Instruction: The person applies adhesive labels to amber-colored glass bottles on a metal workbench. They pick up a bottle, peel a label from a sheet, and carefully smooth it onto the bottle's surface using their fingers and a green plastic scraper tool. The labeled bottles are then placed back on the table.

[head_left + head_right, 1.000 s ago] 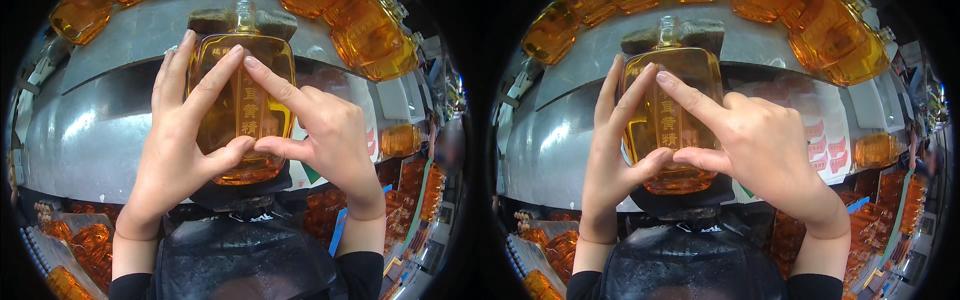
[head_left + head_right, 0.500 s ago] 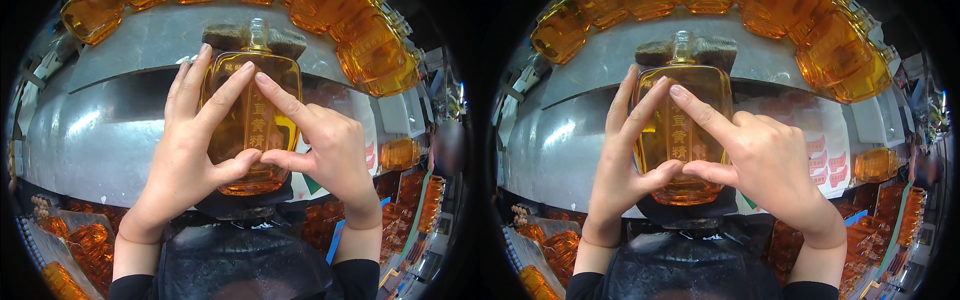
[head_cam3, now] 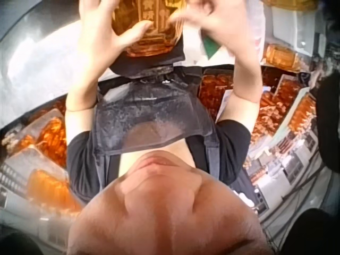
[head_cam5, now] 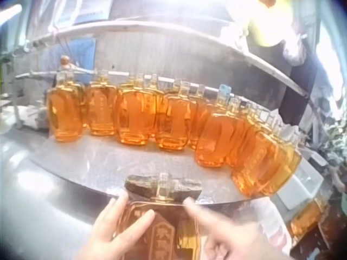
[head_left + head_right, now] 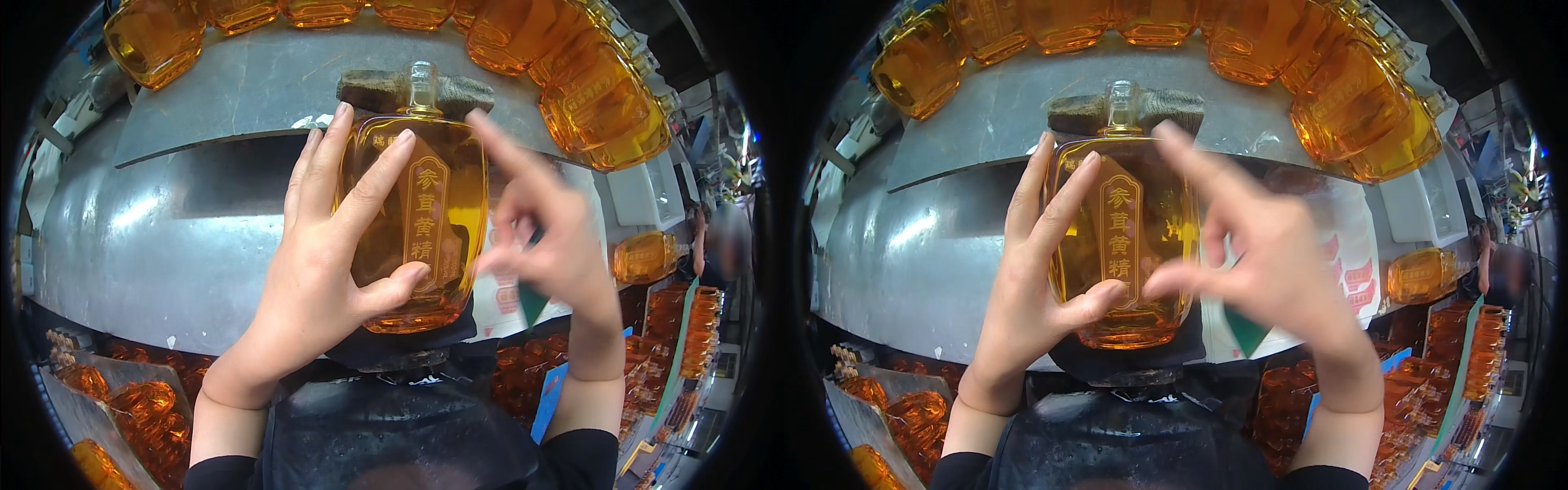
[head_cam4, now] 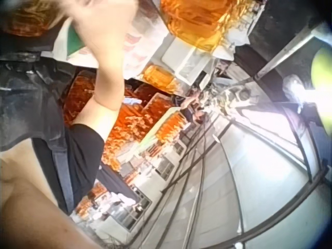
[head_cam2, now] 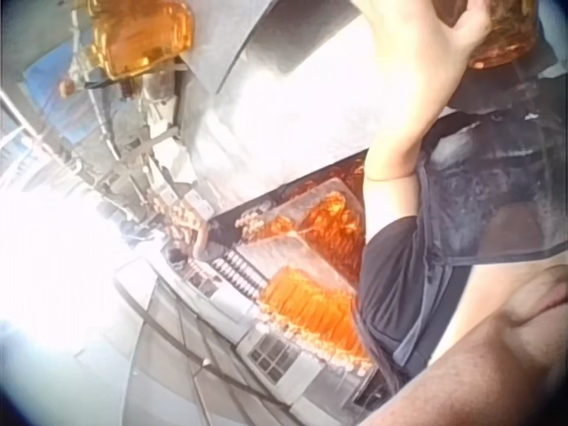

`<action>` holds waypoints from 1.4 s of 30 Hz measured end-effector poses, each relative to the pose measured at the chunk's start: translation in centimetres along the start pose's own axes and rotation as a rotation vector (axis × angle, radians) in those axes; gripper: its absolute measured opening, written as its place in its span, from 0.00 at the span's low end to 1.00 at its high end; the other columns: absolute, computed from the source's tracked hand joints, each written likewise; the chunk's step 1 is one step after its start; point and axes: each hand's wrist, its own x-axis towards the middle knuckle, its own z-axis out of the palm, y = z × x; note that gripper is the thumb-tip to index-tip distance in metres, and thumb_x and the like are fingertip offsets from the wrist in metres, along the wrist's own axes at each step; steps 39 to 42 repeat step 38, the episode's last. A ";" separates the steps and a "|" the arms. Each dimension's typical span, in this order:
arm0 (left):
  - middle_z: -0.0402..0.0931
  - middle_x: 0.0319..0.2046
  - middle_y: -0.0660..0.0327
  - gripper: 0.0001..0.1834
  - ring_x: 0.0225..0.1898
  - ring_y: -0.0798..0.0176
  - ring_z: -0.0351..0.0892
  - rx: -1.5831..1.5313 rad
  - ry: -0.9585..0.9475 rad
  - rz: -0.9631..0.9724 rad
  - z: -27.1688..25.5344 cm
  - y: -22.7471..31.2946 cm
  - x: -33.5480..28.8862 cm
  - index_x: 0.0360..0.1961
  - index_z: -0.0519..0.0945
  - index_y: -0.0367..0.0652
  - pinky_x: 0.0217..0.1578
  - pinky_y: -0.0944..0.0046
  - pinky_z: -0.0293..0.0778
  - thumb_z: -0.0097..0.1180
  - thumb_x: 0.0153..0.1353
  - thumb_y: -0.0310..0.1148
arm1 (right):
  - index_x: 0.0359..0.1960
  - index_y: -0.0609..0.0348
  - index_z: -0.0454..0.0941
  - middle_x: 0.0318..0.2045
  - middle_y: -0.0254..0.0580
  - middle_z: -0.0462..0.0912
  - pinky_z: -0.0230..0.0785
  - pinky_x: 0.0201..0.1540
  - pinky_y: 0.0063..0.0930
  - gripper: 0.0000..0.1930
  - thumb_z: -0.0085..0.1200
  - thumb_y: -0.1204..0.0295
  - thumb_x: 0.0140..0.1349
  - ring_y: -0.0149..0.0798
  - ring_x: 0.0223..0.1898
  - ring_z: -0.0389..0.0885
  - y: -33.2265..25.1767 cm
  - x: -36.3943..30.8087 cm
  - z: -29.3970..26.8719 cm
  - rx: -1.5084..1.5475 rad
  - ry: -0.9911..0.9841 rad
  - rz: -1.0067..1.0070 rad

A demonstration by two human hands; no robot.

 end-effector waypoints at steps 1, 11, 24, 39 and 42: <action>0.44 0.72 0.47 0.46 0.72 0.45 0.49 -0.009 0.000 0.004 -0.1 0.0 0.1 0.67 0.66 0.45 0.69 0.50 0.51 0.69 0.44 0.38 | 0.64 0.55 0.69 0.21 0.29 0.78 0.69 0.28 0.18 0.38 0.59 0.46 0.57 0.22 0.22 0.74 0.6 0.5 -1.1 0.246 0.045 0.048; 0.40 0.73 0.48 0.61 0.74 0.48 0.43 -0.196 -0.015 0.010 0.7 -1.3 -0.3 0.73 0.42 0.40 0.70 0.52 0.47 0.72 0.45 0.39 | 0.47 0.65 0.78 0.39 0.42 0.83 0.73 0.45 0.24 0.15 0.59 0.79 0.57 0.35 0.40 0.82 -3.0 3.0 1.3 -0.343 -0.011 -0.416; 0.50 0.71 0.49 0.47 0.73 0.47 0.48 -0.317 0.152 -0.119 -0.1 -2.6 -1.6 0.71 0.56 0.40 0.68 0.45 0.50 0.44 0.62 0.66 | 0.34 0.54 0.81 0.31 0.31 0.82 0.72 0.31 0.27 0.10 0.63 0.75 0.47 0.32 0.32 0.79 -2.3 -0.4 1.5 -0.419 0.107 -0.794; 0.63 0.64 0.55 0.28 0.66 0.58 0.61 -0.159 0.177 -0.013 0.4 -1.5 0.9 0.67 0.65 0.41 0.64 0.62 0.56 0.45 0.69 0.43 | 0.40 0.58 0.82 0.28 0.39 0.83 0.69 0.34 0.27 0.16 0.64 0.68 0.49 0.34 0.28 0.77 -2.5 -2.7 -0.4 -0.072 -0.019 -0.241; 0.63 0.64 0.55 0.28 0.66 0.58 0.61 -0.159 0.177 -0.013 0.4 -1.5 0.9 0.67 0.65 0.41 0.64 0.62 0.56 0.45 0.69 0.43 | 0.40 0.58 0.82 0.28 0.39 0.83 0.69 0.34 0.27 0.16 0.64 0.68 0.49 0.34 0.28 0.77 -2.5 -2.7 -0.4 -0.072 -0.019 -0.241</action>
